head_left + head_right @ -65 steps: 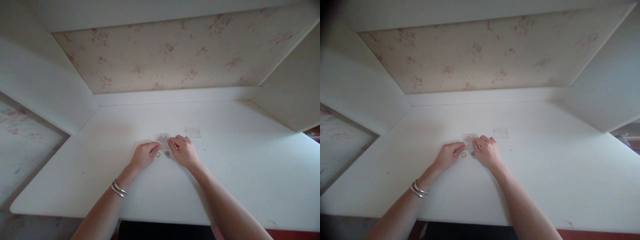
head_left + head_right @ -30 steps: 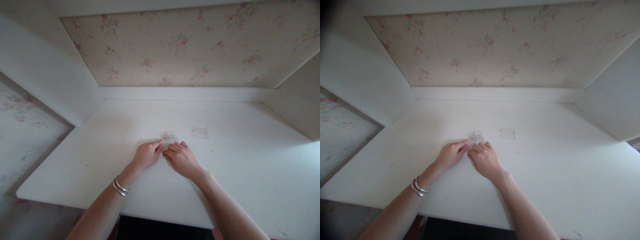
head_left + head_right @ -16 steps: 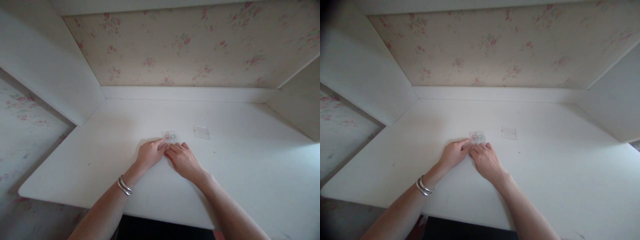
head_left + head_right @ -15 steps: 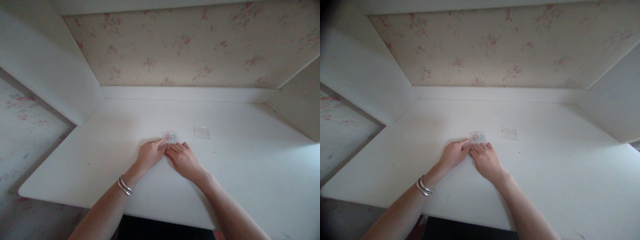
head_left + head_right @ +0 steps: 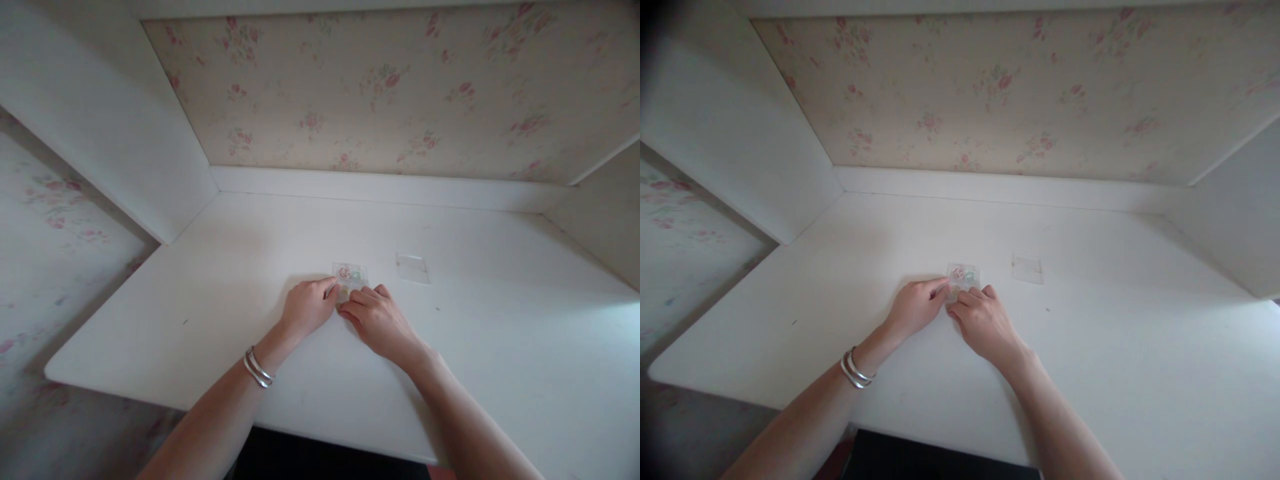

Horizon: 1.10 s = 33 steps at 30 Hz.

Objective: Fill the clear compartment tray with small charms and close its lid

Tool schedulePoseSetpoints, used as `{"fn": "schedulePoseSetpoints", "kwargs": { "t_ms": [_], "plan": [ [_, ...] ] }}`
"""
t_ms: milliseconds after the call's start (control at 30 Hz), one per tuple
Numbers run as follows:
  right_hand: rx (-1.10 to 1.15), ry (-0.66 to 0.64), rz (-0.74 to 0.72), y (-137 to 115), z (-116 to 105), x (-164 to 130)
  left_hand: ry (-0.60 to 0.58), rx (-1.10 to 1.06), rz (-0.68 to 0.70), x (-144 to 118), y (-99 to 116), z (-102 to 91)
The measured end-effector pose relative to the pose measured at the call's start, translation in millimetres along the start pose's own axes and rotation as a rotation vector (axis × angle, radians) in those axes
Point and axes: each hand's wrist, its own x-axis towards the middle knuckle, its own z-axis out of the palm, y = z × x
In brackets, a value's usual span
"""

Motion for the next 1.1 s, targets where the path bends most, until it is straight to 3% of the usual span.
{"fn": "schedulePoseSetpoints", "kwargs": {
  "t_ms": [233,367,533,667,833,1100],
  "plan": [
    [-0.056,-0.017,-0.004,-4.6,-1.3,0.4,0.073,0.046,-0.002,-4.2,-3.3,-11.9],
    [0.031,0.074,0.039,0.5,-7.5,-1.1,0.1,0.034,0.006,-6.0,-4.6,-19.8],
    [0.087,0.206,0.159,9.4,-9.7,-0.6,-0.025,0.02,0.148,-9.3,1.4,-18.3],
    [0.052,0.202,0.167,12.9,-0.4,2.8,-0.138,0.088,0.278,-12.6,3.1,-13.9],
    [0.06,0.202,0.182,15.9,5.5,5.4,-0.162,0.117,0.309,-14.1,-1.3,-12.7],
    [0.159,0.453,0.365,32.4,-8.5,-1.8,-0.225,0.153,0.354,-12.8,-3.3,-9.8]
  ]
}}
